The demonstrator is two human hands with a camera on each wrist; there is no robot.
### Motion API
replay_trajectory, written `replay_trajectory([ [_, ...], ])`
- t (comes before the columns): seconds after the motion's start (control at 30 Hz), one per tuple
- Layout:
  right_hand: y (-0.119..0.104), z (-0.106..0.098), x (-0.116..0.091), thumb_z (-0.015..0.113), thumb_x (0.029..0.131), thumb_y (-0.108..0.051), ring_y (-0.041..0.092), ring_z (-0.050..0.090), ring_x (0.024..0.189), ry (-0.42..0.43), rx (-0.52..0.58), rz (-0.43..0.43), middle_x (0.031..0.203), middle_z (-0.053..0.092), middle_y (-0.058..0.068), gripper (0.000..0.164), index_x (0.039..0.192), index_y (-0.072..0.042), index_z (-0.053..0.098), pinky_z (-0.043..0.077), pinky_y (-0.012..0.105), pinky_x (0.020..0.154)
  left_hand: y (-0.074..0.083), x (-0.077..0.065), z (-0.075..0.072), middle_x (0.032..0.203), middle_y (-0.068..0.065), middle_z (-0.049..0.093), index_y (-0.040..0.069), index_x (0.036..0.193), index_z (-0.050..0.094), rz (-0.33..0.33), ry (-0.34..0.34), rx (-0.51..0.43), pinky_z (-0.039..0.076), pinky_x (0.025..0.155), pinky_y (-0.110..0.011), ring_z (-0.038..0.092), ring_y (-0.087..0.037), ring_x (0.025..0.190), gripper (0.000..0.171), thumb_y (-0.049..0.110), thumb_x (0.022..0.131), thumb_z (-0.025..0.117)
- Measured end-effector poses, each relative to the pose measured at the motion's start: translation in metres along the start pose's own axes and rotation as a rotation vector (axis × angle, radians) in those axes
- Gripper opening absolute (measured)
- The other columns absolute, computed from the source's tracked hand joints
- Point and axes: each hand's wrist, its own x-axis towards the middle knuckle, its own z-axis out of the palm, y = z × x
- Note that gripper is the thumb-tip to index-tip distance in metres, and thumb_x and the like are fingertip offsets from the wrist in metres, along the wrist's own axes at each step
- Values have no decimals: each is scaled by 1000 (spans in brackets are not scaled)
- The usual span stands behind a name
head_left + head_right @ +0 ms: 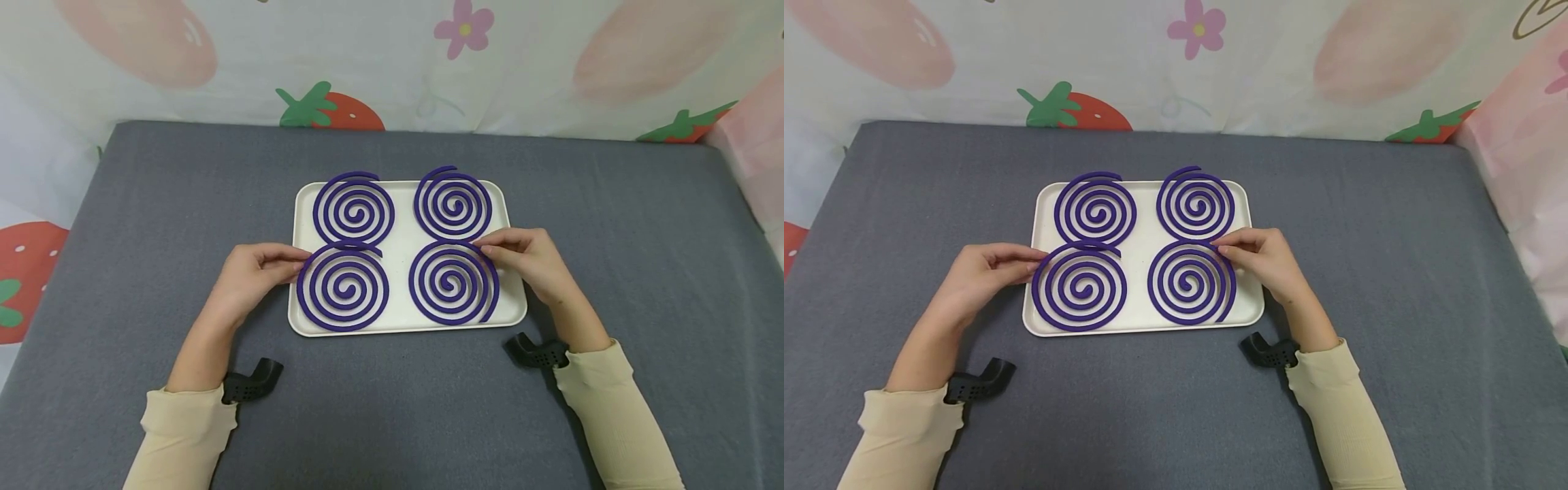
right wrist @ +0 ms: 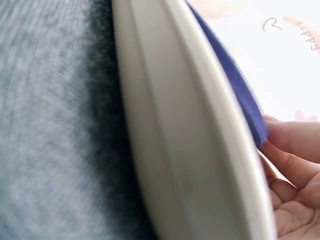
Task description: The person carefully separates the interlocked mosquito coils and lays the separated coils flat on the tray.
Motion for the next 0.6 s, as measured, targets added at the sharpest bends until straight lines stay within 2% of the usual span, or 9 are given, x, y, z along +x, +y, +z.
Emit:
replay_trajectory([
  [0.17,1,-1,0,62,88,4,10,63,77,48,59,-40,84,71,0,9,89,6,71,53,18,67,1,-1,-2,104,-22,67,-10,107,67,5,53,63,53,74,-15,62,0,82,21,3,90,61],
  [0.3,2,-1,1,63,87,2,9,64,79,83,33,-49,84,71,-1,9,86,0,72,53,18,69,-1,-1,-5,101,-13,69,-12,110,64,2,89,-3,53,76,-17,63,-1,85,25,4,91,60],
  [0.43,2,-1,1,64,87,2,9,64,79,95,31,-49,83,71,-1,8,86,1,72,54,19,70,-5,0,-9,97,0,69,-14,115,58,2,74,-115,53,79,-20,64,-2,90,29,5,93,58],
  [0.6,2,-2,1,62,87,5,8,65,72,125,66,-57,78,70,-1,9,87,13,66,55,20,64,-7,2,-10,96,2,69,-18,118,53,26,34,-213,54,79,-23,66,-7,92,33,2,92,58],
])
